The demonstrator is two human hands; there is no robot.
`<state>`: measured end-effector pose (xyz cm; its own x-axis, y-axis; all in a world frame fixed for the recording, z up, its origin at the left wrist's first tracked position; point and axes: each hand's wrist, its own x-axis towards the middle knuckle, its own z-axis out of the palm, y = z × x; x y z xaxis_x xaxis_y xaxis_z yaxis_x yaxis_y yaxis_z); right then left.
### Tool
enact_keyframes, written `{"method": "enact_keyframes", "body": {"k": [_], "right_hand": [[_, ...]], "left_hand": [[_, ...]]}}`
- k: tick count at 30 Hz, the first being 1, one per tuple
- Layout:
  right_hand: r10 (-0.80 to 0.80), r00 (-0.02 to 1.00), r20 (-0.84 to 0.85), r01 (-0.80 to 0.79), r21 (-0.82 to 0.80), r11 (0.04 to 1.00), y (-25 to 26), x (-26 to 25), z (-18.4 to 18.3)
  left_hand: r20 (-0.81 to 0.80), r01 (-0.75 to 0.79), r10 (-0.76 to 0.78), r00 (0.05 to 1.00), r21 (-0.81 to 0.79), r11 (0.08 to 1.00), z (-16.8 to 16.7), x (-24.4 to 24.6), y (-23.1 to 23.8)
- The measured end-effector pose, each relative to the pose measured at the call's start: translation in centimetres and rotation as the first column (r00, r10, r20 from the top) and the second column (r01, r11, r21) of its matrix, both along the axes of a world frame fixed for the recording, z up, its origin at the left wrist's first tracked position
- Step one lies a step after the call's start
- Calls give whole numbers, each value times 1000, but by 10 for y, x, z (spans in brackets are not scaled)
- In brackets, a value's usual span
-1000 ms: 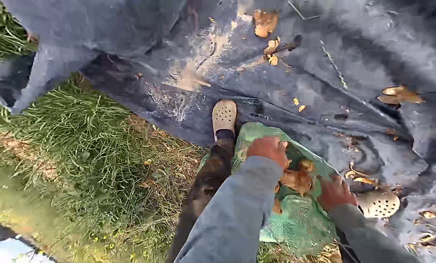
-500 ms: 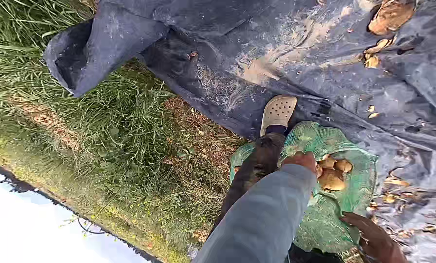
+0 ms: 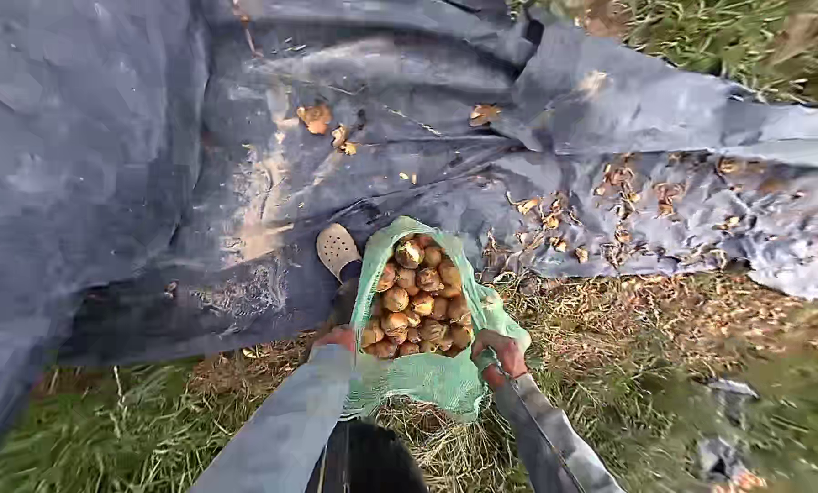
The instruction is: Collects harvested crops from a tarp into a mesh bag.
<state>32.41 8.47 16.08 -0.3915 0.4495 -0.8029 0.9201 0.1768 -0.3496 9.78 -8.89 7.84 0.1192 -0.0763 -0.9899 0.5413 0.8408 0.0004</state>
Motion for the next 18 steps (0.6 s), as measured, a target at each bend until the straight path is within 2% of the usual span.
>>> {"method": "enact_keyframes", "body": {"k": [3, 5, 7, 9, 12, 15, 17, 18], "right_hand": [[-146, 986, -83, 148, 20, 989, -63, 55, 33], [-218, 939, -266, 241, 57, 969, -130, 94, 67], [-252, 868, -428, 331, 121, 936, -207, 123, 104], [-334, 795, -506, 462, 148, 875, -276, 151, 133], [-482, 687, -544, 629, 113, 769, -356, 179, 146], [-612, 492, -619, 808, 62, 586, -410, 168, 137], [-657, 285, -698, 914, -8, 405, -426, 154, 130], [-667, 183, -723, 949, -48, 312, -432, 150, 126]], "left_hand": [[-106, 253, -244, 964, 85, 964, -4, 18, -19], [-165, 427, -404, 900, 135, 894, 0, 31, -31], [-224, 599, -565, 794, 134, 789, 14, 46, -46], [-276, 745, -701, 657, 102, 659, 26, 62, -66], [-297, 877, -828, 475, 81, 474, 26, 90, -80], [-311, 931, -879, 363, 77, 357, 22, 118, -97], [-372, 939, -863, 341, 100, 328, 12, 118, -110], [-438, 947, -841, 316, 195, 254, 7, 108, -119]]}}
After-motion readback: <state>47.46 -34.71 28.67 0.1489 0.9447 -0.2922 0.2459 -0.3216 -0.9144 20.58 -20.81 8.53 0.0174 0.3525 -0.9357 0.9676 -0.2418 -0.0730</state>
